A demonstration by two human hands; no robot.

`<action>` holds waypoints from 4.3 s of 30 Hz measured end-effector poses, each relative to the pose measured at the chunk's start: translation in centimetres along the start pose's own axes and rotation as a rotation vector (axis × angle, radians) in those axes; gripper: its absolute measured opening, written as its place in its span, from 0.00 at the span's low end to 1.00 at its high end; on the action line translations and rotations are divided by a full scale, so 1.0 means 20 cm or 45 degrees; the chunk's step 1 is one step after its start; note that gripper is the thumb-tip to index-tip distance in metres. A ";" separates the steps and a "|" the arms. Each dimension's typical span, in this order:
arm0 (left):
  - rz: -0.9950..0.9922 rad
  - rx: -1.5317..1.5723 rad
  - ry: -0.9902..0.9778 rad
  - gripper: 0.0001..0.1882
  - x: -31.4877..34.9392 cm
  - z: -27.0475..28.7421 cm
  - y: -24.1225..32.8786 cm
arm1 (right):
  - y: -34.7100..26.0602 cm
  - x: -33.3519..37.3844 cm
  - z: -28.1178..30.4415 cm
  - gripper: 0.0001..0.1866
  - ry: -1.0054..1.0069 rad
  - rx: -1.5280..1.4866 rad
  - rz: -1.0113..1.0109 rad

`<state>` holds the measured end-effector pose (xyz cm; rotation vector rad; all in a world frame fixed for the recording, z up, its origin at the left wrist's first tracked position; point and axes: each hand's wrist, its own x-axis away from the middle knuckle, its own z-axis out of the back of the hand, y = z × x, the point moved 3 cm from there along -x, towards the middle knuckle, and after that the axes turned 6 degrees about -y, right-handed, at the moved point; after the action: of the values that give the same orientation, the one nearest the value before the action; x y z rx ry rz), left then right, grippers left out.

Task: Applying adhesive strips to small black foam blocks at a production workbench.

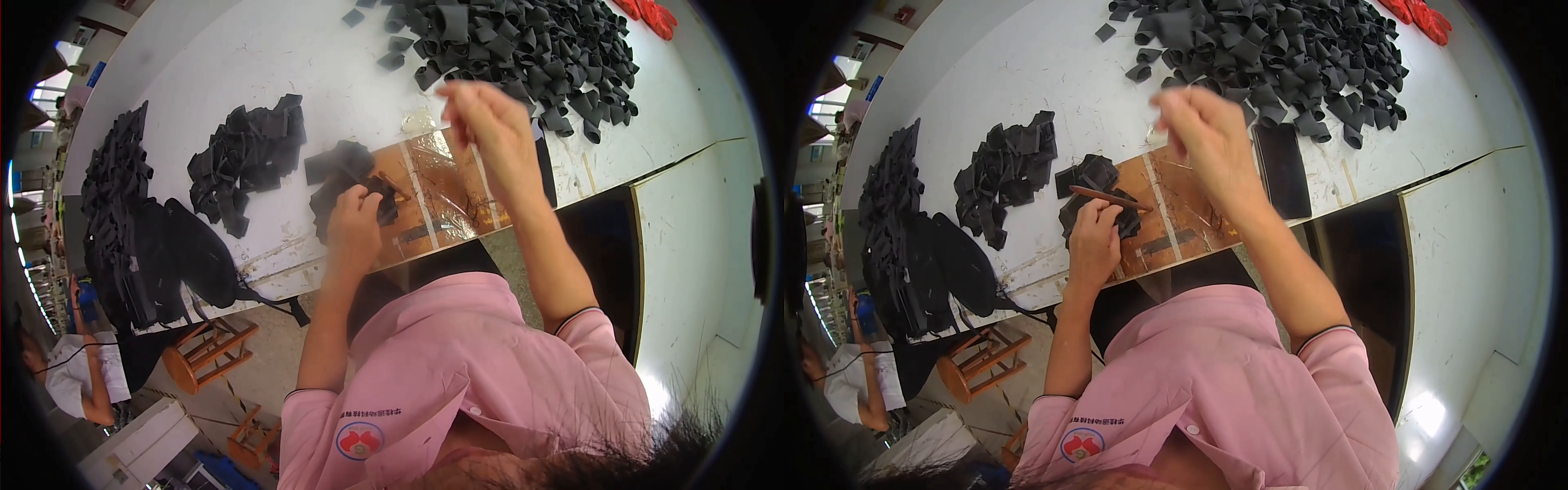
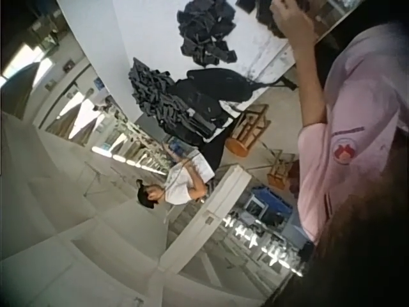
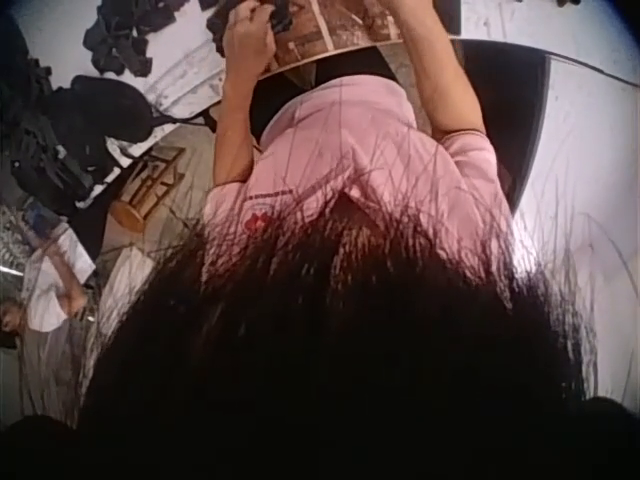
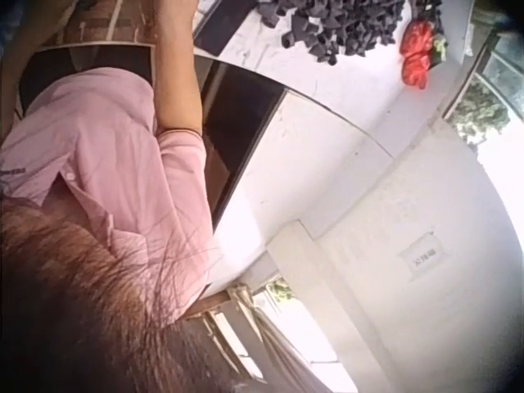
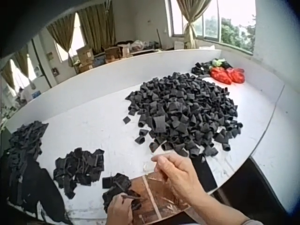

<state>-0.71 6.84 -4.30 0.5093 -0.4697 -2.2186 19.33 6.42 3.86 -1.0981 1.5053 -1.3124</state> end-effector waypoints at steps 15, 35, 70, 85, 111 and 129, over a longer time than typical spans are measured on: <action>-0.374 -0.400 -0.237 0.03 -0.04 -0.02 -0.03 | 0.28 0.34 -0.10 0.13 -0.370 -0.068 -0.412; 0.546 1.660 0.317 0.04 0.08 0.06 0.13 | 0.12 0.37 -0.29 0.07 -0.120 0.418 0.339; 0.331 3.073 -0.150 0.04 -0.13 0.38 0.37 | -0.20 0.18 -0.22 0.16 -0.634 -0.220 -0.214; 0.204 1.622 0.471 0.15 -0.18 0.33 0.27 | -0.06 0.09 -0.18 0.15 -0.533 0.096 -0.040; -0.003 1.459 0.512 0.05 -0.20 0.45 0.28 | -0.21 0.20 -0.23 0.08 -0.225 0.541 0.681; 0.071 1.620 0.495 0.05 -0.12 0.36 0.23 | -0.08 0.22 -0.22 0.05 -0.126 0.616 0.768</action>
<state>0.04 7.00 4.60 1.4860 -1.6239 -1.4511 14.11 3.25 5.67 -0.3488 1.2160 -1.0838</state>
